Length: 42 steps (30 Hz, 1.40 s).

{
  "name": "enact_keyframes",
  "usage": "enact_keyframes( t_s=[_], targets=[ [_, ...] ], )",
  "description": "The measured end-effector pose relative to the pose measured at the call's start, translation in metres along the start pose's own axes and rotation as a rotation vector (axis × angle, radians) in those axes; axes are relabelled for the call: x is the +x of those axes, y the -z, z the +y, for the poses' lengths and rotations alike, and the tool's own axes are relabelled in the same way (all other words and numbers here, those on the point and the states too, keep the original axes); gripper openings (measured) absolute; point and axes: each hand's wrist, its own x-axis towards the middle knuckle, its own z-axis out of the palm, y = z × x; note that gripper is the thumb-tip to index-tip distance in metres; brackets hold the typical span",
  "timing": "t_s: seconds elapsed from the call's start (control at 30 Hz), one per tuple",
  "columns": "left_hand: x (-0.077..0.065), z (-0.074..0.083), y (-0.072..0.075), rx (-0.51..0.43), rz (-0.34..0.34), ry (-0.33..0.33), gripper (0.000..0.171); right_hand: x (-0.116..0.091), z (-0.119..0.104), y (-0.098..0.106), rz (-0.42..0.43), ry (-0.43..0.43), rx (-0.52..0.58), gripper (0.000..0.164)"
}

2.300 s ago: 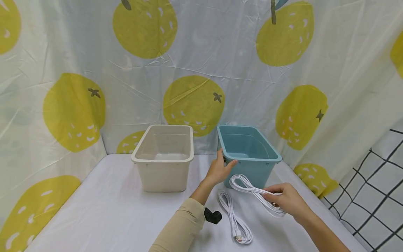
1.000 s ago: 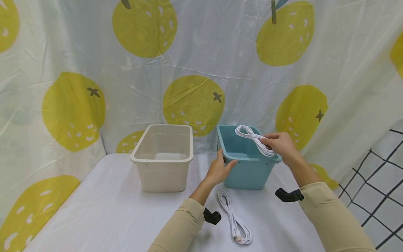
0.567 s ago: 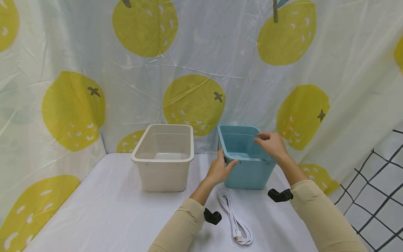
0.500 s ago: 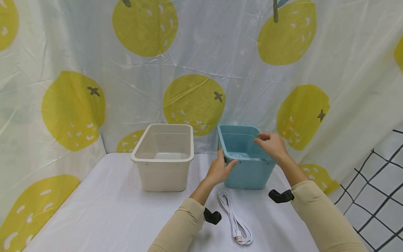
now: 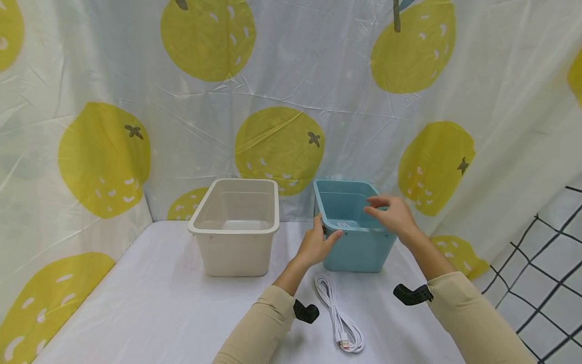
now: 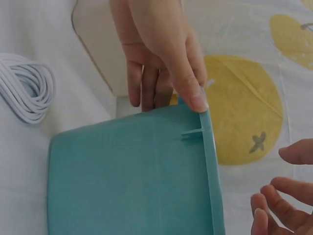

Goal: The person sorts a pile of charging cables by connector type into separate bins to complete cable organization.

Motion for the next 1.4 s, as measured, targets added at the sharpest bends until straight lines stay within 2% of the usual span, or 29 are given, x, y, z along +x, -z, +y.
enact_keyframes(
  t_s=[0.13, 0.5, 0.7, 1.03, 1.2, 1.4],
  targets=[
    [0.001, 0.001, 0.001, 0.001, -0.01, 0.002, 0.081, -0.012, -0.002, 0.0, -0.021, 0.007, 0.05, 0.05],
    [0.001, -0.001, 0.001, -0.005, -0.014, 0.014, 0.083, -0.043, 0.0, -0.009, -0.015, 0.058, 0.088, 0.046],
    [0.0, 0.0, 0.0, 0.006, -0.012, 0.009, 0.084, -0.071, 0.004, -0.017, 0.029, 0.061, 0.122, 0.043],
    [0.0, 0.001, -0.002, 0.018, -0.003, 0.02, 0.083, -0.111, 0.015, -0.043, 0.048, 0.064, 0.132, 0.039],
    [-0.002, 0.002, -0.002, 0.021, -0.009, 0.033, 0.083, -0.131, 0.017, -0.059, 0.007, 0.035, 0.111, 0.037],
    [-0.002, 0.004, -0.001, 0.036, 0.007, 0.023, 0.083, -0.145, 0.018, -0.081, -0.023, -0.002, 0.091, 0.04]
  ],
)
